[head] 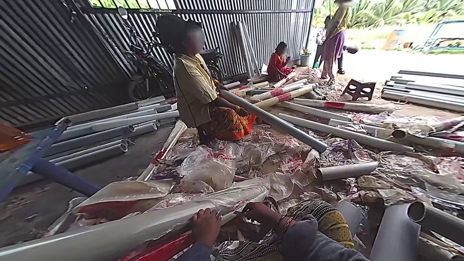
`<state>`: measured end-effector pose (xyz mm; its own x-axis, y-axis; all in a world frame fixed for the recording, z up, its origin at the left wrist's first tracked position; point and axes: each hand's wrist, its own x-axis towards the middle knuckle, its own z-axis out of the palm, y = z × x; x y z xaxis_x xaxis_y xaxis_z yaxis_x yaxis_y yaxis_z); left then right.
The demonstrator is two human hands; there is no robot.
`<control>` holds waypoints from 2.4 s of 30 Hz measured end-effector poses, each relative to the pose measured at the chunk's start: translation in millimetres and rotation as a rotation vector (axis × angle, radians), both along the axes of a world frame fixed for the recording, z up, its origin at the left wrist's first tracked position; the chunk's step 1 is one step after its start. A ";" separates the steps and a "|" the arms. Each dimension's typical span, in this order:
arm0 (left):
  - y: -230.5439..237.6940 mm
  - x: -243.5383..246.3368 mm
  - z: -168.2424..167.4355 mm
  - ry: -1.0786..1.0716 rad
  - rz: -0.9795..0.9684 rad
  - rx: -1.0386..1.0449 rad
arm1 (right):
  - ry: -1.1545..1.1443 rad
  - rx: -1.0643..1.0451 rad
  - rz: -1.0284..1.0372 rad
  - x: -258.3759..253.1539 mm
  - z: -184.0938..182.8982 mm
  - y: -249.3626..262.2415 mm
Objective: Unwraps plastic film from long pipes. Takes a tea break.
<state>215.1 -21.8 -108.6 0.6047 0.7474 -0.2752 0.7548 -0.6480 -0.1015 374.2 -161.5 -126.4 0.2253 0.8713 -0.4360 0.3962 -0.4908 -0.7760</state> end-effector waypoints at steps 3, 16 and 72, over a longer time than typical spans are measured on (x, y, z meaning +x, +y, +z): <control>-0.5 -0.3 2.0 0.007 -0.002 -0.007 | -0.003 -0.007 0.006 0.3 -0.9 0.5; 0.0 -2.0 -2.2 -0.028 -0.016 0.022 | -0.012 -0.014 0.008 -1.1 1.7 -0.2; 2.1 -1.2 -4.4 -0.019 -0.012 0.010 | -0.032 -0.006 0.051 -0.1 -1.7 -0.2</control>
<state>213.9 -19.7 -113.1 0.6186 0.7429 -0.2558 0.7489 -0.6560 -0.0939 374.0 -161.7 -128.1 0.1942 0.8796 -0.4343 0.4453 -0.4735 -0.7599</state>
